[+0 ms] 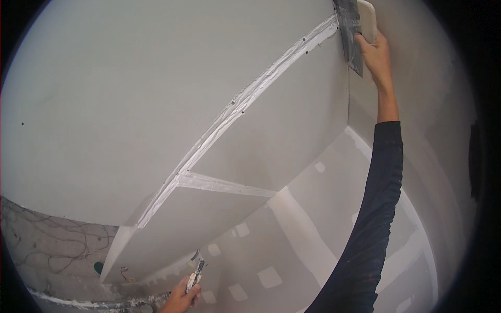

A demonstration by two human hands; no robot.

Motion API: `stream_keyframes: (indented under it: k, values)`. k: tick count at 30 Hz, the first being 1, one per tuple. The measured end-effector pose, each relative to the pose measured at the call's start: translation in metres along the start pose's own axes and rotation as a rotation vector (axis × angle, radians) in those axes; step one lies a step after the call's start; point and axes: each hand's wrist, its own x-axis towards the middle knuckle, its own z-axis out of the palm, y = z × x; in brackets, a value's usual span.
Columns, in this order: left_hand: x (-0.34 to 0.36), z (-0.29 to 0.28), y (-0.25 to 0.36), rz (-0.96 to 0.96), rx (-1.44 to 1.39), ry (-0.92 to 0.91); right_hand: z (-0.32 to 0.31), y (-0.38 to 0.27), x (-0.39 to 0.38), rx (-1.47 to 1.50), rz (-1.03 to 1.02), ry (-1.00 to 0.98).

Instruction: The person applies drywall compound to the joints and corners of a ceiling and wall using a large taping knife and a smaller putty knife, smoothing the material along the seams while standing on a scaffold.

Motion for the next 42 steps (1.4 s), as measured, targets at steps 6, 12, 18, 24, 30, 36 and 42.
stream_keyframes:
  k: [6, 12, 18, 24, 30, 36, 42]
  values:
    - [0.005, -0.002, 0.003, 0.019, 0.041, -0.005, -0.002, -0.004, -0.001, -0.025, 0.004, 0.001]
    - [0.01, -0.002, 0.006, -0.025, 0.02, 0.002, -0.003, -0.007, 0.0, -0.012, 0.071, 0.01]
    - [0.012, 0.0, 0.024, -0.017, 0.053, 0.002, -0.003, 0.004, 0.006, -0.126, 0.067, 0.105]
    - [0.015, -0.004, 0.015, -0.039, 0.005, -0.016, 0.002, -0.001, 0.001, -0.096, 0.09, 0.112]
    - [0.007, -0.004, 0.017, -0.021, 0.04, 0.01, 0.022, -0.049, -0.027, -0.245, 0.169, 0.149]
    - [0.008, -0.007, 0.018, -0.032, 0.061, 0.052, 0.047, -0.069, -0.063, -0.148, 0.062, 0.212]
    - [0.009, -0.013, -0.002, 0.044, 0.023, 0.048, 0.062, -0.103, -0.095, -0.118, 0.131, 0.166]
